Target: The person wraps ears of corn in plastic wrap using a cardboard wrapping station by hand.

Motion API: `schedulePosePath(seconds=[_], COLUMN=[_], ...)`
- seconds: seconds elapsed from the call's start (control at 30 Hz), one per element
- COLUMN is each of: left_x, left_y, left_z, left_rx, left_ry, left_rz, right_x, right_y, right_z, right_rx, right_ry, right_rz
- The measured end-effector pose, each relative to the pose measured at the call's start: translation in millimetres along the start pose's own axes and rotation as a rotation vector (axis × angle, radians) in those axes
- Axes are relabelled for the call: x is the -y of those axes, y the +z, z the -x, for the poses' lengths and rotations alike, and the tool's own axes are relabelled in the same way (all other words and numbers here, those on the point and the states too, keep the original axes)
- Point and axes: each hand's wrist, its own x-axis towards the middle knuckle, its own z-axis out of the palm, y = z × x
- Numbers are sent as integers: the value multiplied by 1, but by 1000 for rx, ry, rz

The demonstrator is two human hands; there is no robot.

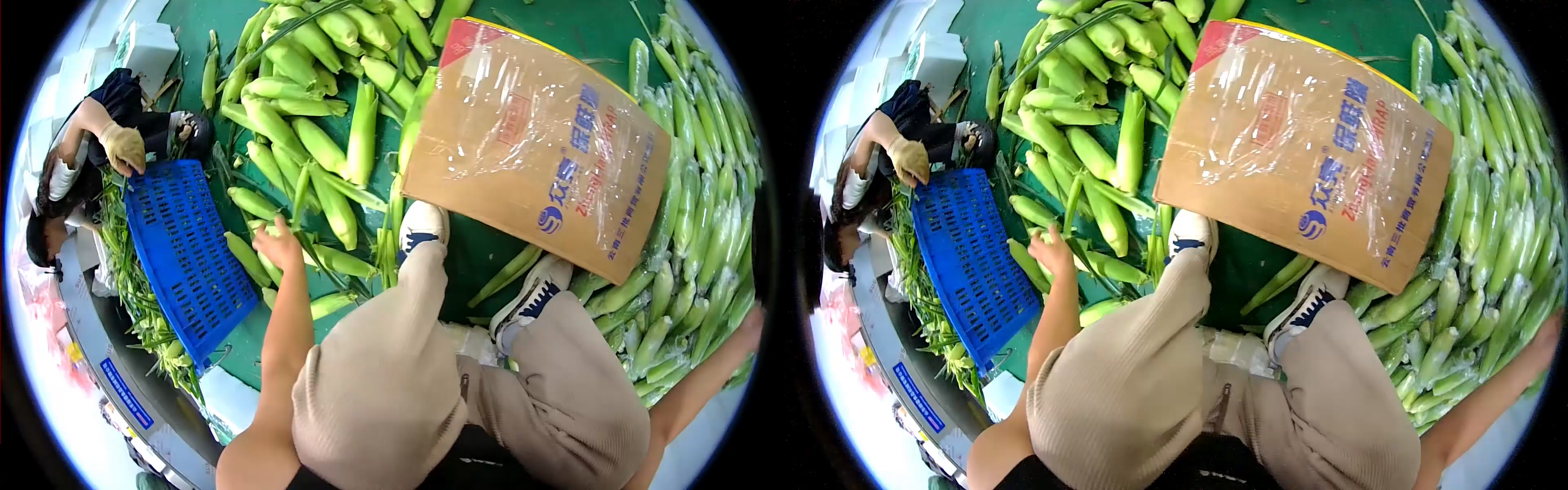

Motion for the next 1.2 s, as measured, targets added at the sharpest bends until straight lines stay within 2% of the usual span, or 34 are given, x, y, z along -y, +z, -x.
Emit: schedulePosePath(seconds=[0.03,0.07,0.1,0.13,0.17,0.2,0.27,0.3,0.33,0.37,0.4,0.43,0.5,0.57,0.63,0.67,0.7,0.77,0.8,0.83,0.9,0.93,0.97,1.0,1.03,1.1,1.17,1.2], left_x=[34,68,118,120,118,125,151,170,191,183,113,118,170,168,82,74,64,-59,-54,-59,-79,-108,-141,-178,-210,-266,-343,-379], left_y=[11,25,43,53,58,65,78,93,102,73,22,28,76,76,16,4,-8,-77,-85,-103,-122,-136,-153,-168,-174,-165,-152,-144], left_z=[1,4,-20,-17,-9,-6,-22,-34,-46,-60,-48,-63,-101,-123,-71,-50,-29,46,48,53,47,47,51,59,68,82,108,122], left_rx=[-65,-43,506,553,600,604,604,642,683,867,822,736,674,844,648,711,768,466,510,820,1253,1343,1355,1329,1268,1233,991,821], left_ry=[-182,-207,-410,-704,-999,-1034,-934,-870,-860,-811,-930,-1168,-1119,-1008,-1029,-842,-657,-851,-787,-951,-1103,-1128,-755,-407,-81,380,1053,1302], left_rz=[-58,-129,-32,167,364,414,495,600,725,454,318,417,597,585,1184,1331,1486,1605,1648,1995,2035,1875,1606,1316,1011,1015,739,601], right_x=[-14,-32,-55,-61,-81,-92,-91,-96,-85,-83,-75,-72,-84,-75,-75,-83,-83,-67,-63,-59,-57,-55,-55,-58,-61,-66,-79,-87], right_y=[5,11,16,115,149,170,203,194,211,215,223,230,219,228,229,228,228,237,239,242,253,256,257,257,259,264,269,270], right_z=[4,15,31,135,188,217,272,279,297,304,313,318,315,324,329,331,335,339,343,346,345,349,352,347,344,342,338,335], right_rx=[11,60,129,172,233,281,202,282,268,286,313,336,405,452,515,545,577,764,796,849,959,1000,1035,1161,1172,1186,1209,1215], right_ry=[-13,-18,-34,-37,6,57,125,138,152,143,137,139,161,212,153,169,192,65,92,120,94,55,20,-253,-364,-582,-549,-538], right_rz=[53,113,171,162,117,169,195,220,250,284,376,461,478,452,528,396,419,691,753,817,896,913,930,984,1016,1078,1055,1046])
